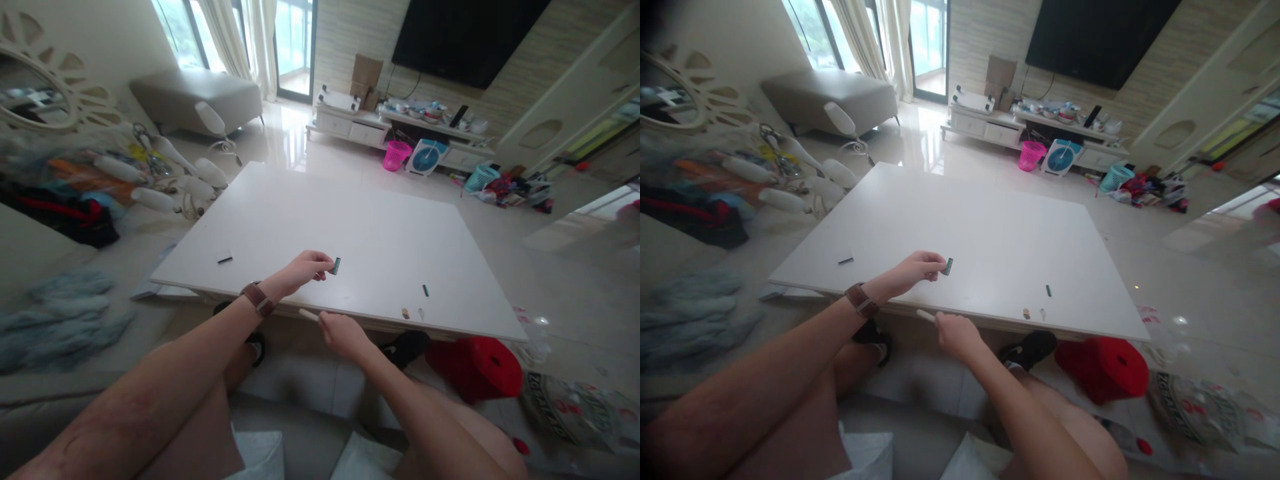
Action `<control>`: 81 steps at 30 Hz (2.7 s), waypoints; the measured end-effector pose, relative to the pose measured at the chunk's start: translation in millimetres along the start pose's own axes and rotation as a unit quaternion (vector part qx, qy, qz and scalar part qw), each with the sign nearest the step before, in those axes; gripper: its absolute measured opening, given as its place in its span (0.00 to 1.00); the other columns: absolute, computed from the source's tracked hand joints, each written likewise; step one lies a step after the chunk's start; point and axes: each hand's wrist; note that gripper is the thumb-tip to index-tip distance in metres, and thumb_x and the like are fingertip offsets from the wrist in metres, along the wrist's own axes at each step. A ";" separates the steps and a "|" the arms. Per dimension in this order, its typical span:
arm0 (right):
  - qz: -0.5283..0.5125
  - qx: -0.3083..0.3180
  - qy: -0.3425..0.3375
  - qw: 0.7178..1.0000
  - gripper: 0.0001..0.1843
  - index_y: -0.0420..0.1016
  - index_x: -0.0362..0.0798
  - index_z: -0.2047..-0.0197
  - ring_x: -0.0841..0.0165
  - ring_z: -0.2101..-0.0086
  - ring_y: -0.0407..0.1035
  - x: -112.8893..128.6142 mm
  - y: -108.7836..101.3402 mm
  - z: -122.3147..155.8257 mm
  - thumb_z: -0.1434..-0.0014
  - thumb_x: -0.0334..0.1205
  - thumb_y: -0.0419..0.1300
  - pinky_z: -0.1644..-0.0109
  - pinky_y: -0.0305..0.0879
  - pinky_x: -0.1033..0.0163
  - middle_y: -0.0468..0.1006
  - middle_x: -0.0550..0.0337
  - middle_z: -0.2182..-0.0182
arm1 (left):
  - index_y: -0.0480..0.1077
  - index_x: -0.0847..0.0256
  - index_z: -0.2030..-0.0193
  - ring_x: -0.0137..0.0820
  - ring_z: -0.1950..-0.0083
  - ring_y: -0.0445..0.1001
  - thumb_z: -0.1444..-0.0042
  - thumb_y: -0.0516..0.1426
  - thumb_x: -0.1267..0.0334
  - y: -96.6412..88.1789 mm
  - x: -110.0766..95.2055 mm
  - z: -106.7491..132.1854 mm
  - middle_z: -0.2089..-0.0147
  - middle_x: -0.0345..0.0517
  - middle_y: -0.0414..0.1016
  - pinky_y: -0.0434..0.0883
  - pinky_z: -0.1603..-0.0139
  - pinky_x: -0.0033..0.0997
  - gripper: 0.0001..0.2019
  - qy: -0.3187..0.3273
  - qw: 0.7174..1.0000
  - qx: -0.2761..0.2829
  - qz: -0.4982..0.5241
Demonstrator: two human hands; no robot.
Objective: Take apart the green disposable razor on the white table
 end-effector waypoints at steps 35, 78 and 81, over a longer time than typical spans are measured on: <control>0.021 0.040 0.038 0.998 0.26 0.76 0.50 0.53 0.57 0.59 0.77 -17.3 -7.2 12.8 0.29 0.51 0.40 0.57 0.65 0.58 0.82 0.48 0.58 | 0.74 0.64 0.70 0.24 0.73 0.65 0.51 0.62 0.59 -2.3 -0.9 0.9 0.73 0.41 0.71 0.62 0.67 0.29 0.09 0.000 1.000 0.002 0.013; 0.003 0.017 0.262 0.965 0.25 0.76 0.45 0.51 0.58 0.54 0.74 -120.2 -49.5 28.9 0.28 0.45 0.39 0.55 0.62 0.60 0.79 0.42 0.52 | 0.73 0.64 0.70 0.25 0.74 0.64 0.51 0.62 0.60 -0.8 -6.1 1.2 0.76 0.40 0.70 0.60 0.69 0.28 0.08 -0.021 1.000 -0.020 -0.005; -0.027 0.041 0.195 0.979 0.23 0.77 0.48 0.52 0.63 0.56 0.74 -76.6 -14.4 30.5 0.28 0.46 0.42 0.56 0.62 0.64 0.81 0.50 0.54 | 0.72 0.64 0.70 0.25 0.74 0.64 0.51 0.62 0.61 -1.0 -4.1 -0.9 0.77 0.40 0.69 0.60 0.69 0.28 0.08 -0.025 0.999 -0.020 -0.006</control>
Point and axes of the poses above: each hand's wrist, its own z-axis away from the middle knuckle, its own y-axis out of the palm, x = y × z
